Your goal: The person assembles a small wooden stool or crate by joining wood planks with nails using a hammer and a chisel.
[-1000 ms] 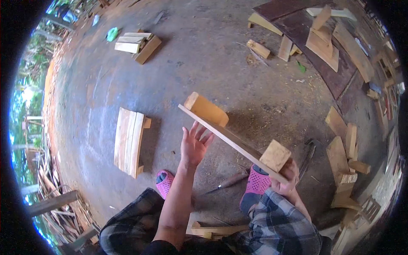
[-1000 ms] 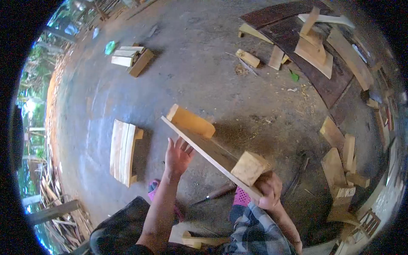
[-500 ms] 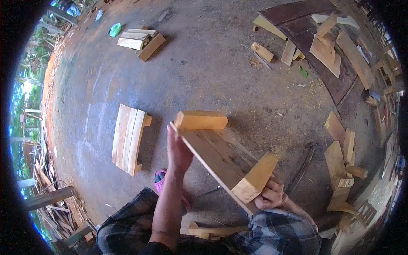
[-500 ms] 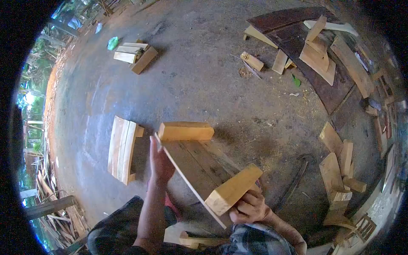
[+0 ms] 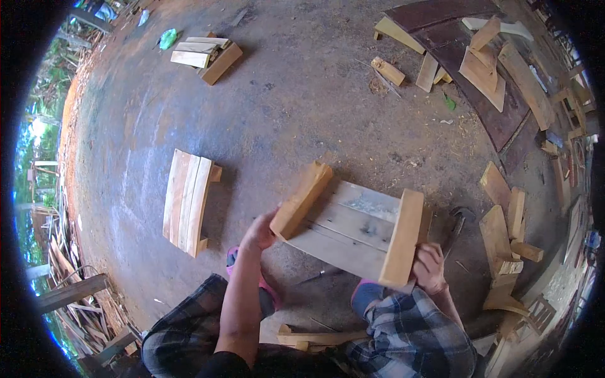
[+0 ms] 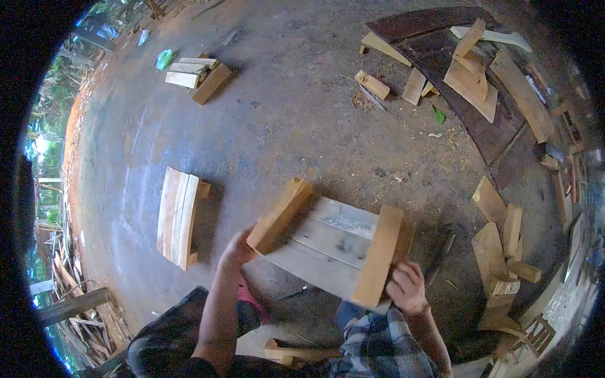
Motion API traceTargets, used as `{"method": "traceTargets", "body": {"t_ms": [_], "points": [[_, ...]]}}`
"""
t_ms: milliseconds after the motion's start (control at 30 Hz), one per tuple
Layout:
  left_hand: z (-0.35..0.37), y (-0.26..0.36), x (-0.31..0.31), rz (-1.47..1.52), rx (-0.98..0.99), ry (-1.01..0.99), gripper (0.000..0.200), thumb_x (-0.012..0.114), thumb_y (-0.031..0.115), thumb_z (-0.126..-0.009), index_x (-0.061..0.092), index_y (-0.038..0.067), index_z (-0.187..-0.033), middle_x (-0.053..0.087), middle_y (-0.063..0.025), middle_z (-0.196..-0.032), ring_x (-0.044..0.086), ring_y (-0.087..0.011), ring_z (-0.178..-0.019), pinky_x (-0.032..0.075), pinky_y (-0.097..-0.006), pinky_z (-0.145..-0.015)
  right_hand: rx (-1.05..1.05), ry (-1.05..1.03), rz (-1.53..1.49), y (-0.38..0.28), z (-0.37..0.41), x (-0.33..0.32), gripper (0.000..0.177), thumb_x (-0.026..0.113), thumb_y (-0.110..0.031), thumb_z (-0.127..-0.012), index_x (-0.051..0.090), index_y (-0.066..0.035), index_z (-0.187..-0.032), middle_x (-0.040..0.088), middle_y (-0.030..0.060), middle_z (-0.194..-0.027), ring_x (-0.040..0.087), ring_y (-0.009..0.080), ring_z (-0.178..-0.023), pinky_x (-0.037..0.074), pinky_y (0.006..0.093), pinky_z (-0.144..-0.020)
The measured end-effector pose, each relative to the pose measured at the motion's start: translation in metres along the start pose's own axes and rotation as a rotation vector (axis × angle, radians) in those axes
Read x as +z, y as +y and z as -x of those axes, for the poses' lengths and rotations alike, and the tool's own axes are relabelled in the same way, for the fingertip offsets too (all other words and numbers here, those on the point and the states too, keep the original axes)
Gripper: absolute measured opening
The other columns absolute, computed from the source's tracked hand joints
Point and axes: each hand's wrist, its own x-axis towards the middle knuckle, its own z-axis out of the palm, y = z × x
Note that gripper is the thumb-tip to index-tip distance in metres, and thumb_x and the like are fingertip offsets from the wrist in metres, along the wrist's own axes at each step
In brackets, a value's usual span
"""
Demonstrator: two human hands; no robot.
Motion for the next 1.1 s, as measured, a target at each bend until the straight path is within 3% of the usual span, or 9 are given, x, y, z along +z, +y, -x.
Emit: {"method": "traceTargets", "body": {"t_ms": [67,233,333,600,667,733,833,1000,1100], "points": [[-0.020,-0.029,-0.007,-0.087,0.024,-0.105,0.040,0.055,0.032,-0.096,0.056,0.003,-0.124,0.064,-0.0056,-0.116,0.062,-0.0135,-0.103,0.051,-0.0285,-0.086,0.093,-0.006,0.015,0.014,0.015,0.008,0.022,0.063,-0.014,-0.063,0.056,-0.006,-0.082,0.055,0.0118,-0.093,0.057,0.0324,-0.091,0.047,0.0446,-0.077],[-0.032,-0.062,0.017,-0.110,0.120,0.004,0.030,0.055,0.031,-0.097,0.063,0.006,-0.112,0.067,-0.0021,-0.100,0.063,-0.0105,-0.086,0.051,-0.0273,-0.076,0.396,-0.025,0.078,0.039,0.043,0.039,0.030,0.060,-0.007,-0.077,0.056,0.001,-0.106,0.049,0.0207,-0.117,0.052,0.0395,-0.102,0.044,0.0485,-0.087],[-0.038,-0.068,0.014,-0.224,0.126,0.074,0.033,0.052,0.026,-0.098,0.060,0.000,-0.117,0.067,-0.0058,-0.101,0.065,-0.0147,-0.085,0.054,-0.0317,-0.075,0.530,0.022,0.037,0.044,0.049,0.053,0.037,0.063,-0.010,-0.077,0.055,0.001,-0.111,0.049,0.0216,-0.117,0.051,0.0405,-0.103,0.044,0.0481,-0.088],[-0.032,-0.063,0.031,-0.458,0.210,0.121,0.035,0.052,0.033,-0.099,0.064,0.001,-0.106,0.066,-0.0039,-0.089,0.060,-0.0100,-0.077,0.048,-0.0254,-0.067,0.796,0.105,-0.172,0.045,0.061,0.063,0.055,0.066,-0.002,-0.073,0.048,-0.002,-0.125,0.051,0.0245,-0.117,0.050,0.0463,-0.106,0.045,0.0464,-0.091],[-0.031,-0.064,0.031,-0.454,0.220,0.120,0.035,0.052,0.033,-0.099,0.064,0.001,-0.106,0.066,-0.0038,-0.089,0.060,-0.0100,-0.076,0.048,-0.0254,-0.067,0.854,0.144,-0.184,0.046,0.062,0.066,0.042,0.060,0.001,-0.081,0.050,-0.001,-0.122,0.055,0.0229,-0.111,0.055,0.0387,-0.104,0.045,0.0426,-0.090],[-0.032,-0.066,0.030,-0.446,0.228,0.121,0.035,0.051,0.033,-0.099,0.064,0.001,-0.105,0.065,-0.0038,-0.088,0.060,-0.0100,-0.076,0.048,-0.0253,-0.067,1.142,0.215,-0.385,0.052,0.067,0.072,0.028,0.056,-0.006,-0.091,0.052,0.002,-0.118,0.058,0.0203,-0.108,0.057,0.0284,-0.103,0.044,0.0381,-0.090],[-0.031,-0.063,0.028,-0.568,0.167,0.158,0.035,0.050,0.032,-0.100,0.064,0.001,-0.105,0.065,-0.0033,-0.088,0.059,-0.0093,-0.074,0.048,-0.0252,-0.065,1.237,0.218,-0.502,0.056,0.066,0.077,0.026,0.050,-0.016,-0.099,0.053,0.003,-0.115,0.060,0.0171,-0.107,0.056,0.0218,-0.103,0.043,0.0344,-0.090],[-0.037,-0.071,0.026,-0.499,0.207,0.167,0.034,0.048,0.032,-0.101,0.061,0.002,-0.110,0.064,-0.0018,-0.088,0.059,-0.0085,-0.072,0.048,-0.0254,-0.060,1.309,0.303,-0.519,0.056,0.074,0.108,0.032,0.050,-0.024,-0.100,0.055,0.003,-0.116,0.061,0.0133,-0.111,0.056,0.0214,-0.103,0.042,0.0326,-0.091],[-0.038,-0.079,0.027,-0.289,0.207,0.154,0.033,0.048,0.031,-0.101,0.060,0.002,-0.112,0.065,-0.0023,-0.090,0.060,-0.0096,-0.077,0.050,-0.0264,-0.066,1.476,0.382,-0.887,0.057,0.065,0.110,0.032,0.050,-0.020,-0.099,0.054,0.003,-0.121,0.060,0.0129,-0.117,0.055,0.0205,-0.108,0.042,0.0322,-0.094]]}}
